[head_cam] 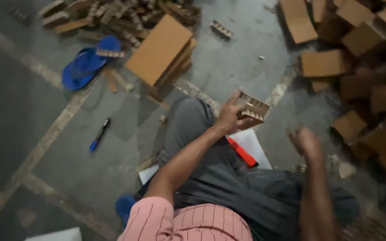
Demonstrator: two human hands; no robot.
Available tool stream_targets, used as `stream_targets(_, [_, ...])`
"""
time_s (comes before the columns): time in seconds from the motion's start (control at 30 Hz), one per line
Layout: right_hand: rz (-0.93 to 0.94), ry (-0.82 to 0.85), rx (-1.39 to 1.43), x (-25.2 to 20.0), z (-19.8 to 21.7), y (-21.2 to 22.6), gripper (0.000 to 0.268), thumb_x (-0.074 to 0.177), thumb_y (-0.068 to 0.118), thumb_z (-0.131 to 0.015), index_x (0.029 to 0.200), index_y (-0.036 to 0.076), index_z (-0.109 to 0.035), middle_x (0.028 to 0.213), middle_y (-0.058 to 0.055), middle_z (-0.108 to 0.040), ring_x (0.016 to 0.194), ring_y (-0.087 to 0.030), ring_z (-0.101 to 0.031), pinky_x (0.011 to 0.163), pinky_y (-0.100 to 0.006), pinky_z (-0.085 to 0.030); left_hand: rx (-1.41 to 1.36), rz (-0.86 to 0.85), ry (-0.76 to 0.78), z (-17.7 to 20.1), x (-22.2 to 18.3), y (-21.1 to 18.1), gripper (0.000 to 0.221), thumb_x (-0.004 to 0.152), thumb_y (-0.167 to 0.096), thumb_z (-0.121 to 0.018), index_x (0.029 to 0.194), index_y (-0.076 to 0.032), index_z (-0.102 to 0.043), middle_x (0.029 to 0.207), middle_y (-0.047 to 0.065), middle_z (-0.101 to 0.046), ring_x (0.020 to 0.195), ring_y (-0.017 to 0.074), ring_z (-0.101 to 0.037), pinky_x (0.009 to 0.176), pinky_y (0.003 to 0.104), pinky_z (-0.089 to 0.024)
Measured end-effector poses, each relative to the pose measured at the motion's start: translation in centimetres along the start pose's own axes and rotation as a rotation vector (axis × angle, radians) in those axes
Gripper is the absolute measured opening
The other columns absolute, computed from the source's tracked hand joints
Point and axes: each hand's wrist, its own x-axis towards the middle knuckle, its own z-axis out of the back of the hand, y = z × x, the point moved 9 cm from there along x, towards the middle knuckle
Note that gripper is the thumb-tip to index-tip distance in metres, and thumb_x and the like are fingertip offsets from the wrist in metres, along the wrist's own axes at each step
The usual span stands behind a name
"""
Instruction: The person cuts into cardboard sheets using a utility knife while sitting on the floor, then folds the cut cardboard pieces into smaller structural inserts.
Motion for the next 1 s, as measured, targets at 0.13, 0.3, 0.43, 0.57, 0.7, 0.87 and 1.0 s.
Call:
stream_targets(0.13, [0.683, -0.884, 0.851, -6.2, 17.9, 9.6, 0.044, 0.097, 0.019, -0.067, 0.13, -0.004, -0.049, 0.115, -0.02, -0.06, 0.099, -0.02, -0.056, 0.091, -0.036, -0.051, -0.141, 0.026, 0.057, -2.1, -0.9, 3.3, 0.057, 0.074, -0.029, -0.087, 0.124, -0.006, -0.071, 0.164, 0.024, -0.034, 0.148, 0.0427, -0.039, 0.12, 0.046, -0.036])
stream_targets(0.3, [0.901, -0.682, 0.497, -5.1, 15.4, 15.5, 0.017, 0.103, 0.012, -0.065, 0.12, 0.007, -0.064, 0.114, -0.009, -0.067, 0.111, -0.022, -0.065, 0.102, -0.037, -0.053, -0.562, -0.023, 0.372, -5.4, -1.1, 4.3, 0.046, 0.083, -0.023, -0.084, 0.122, -0.005, -0.069, 0.169, 0.019, -0.033, 0.153, 0.0334, -0.038, 0.121, 0.042, -0.038])
stream_targets(0.43, [0.343, 0.324, 0.802, 3.1, -3.3, 11.0, 0.049, 0.109, 0.042, -0.046, 0.133, 0.003, -0.065, 0.124, -0.013, -0.071, 0.11, -0.022, -0.066, 0.094, -0.039, -0.052, -0.806, 0.215, 0.698, -7.5, -2.9, 4.4, 0.051, 0.083, -0.022, -0.086, 0.129, -0.007, -0.07, 0.155, 0.022, -0.058, 0.143, 0.0323, -0.052, 0.121, 0.041, -0.043])
stream_targets(0.57, [0.127, 0.723, 1.483, -1.3, -11.4, 6.4, 0.044, 0.106, 0.041, -0.052, 0.132, 0.006, -0.063, 0.113, -0.008, -0.068, 0.096, -0.019, -0.065, 0.082, -0.036, -0.054, -0.894, 0.064, 0.786, -6.5, -2.3, 1.1, 0.045, 0.082, -0.017, -0.083, 0.123, -0.002, -0.071, 0.165, 0.008, -0.036, 0.147, 0.0245, -0.04, 0.116, 0.042, -0.039])
stream_targets(0.7, [0.227, 0.261, 1.131, -0.8, -3.3, 1.6, 0.039, 0.096, 0.037, -0.064, 0.12, 0.007, -0.065, 0.106, -0.001, -0.068, 0.091, -0.011, -0.063, 0.078, -0.031, -0.055, -0.604, 0.219, 0.804, -8.4, -2.2, 2.3, 0.036, 0.091, -0.023, -0.081, 0.117, 0.0, -0.068, 0.128, 0.011, -0.068, 0.117, 0.0226, -0.062, 0.101, 0.04, -0.051])
stream_targets(0.87, [-0.019, -0.281, 0.837, 2.3, 11.7, -13.1, 0.032, 0.094, 0.024, -0.067, 0.118, 0.003, -0.066, 0.101, -0.009, -0.067, 0.086, -0.021, -0.06, 0.075, -0.038, -0.049, -0.555, 0.529, 0.277, -5.6, 0.0, 7.6, 0.039, 0.092, -0.02, -0.073, 0.127, -0.005, -0.064, 0.115, 0.01, -0.072, 0.093, 0.0186, -0.069, 0.08, 0.033, -0.056])
stream_targets(1.0, [-0.171, -0.793, 0.982, 0.6, 16.2, -22.2, 0.032, 0.097, 0.023, -0.064, 0.122, 0.003, -0.065, 0.107, -0.009, -0.069, 0.093, -0.021, -0.064, 0.082, -0.037, -0.051, -0.503, 0.357, -0.166, 2.0, 1.1, 6.3, 0.039, 0.094, -0.014, -0.072, 0.13, -0.004, -0.061, 0.123, 0.007, -0.07, 0.098, 0.0136, -0.066, 0.084, 0.029, -0.056])
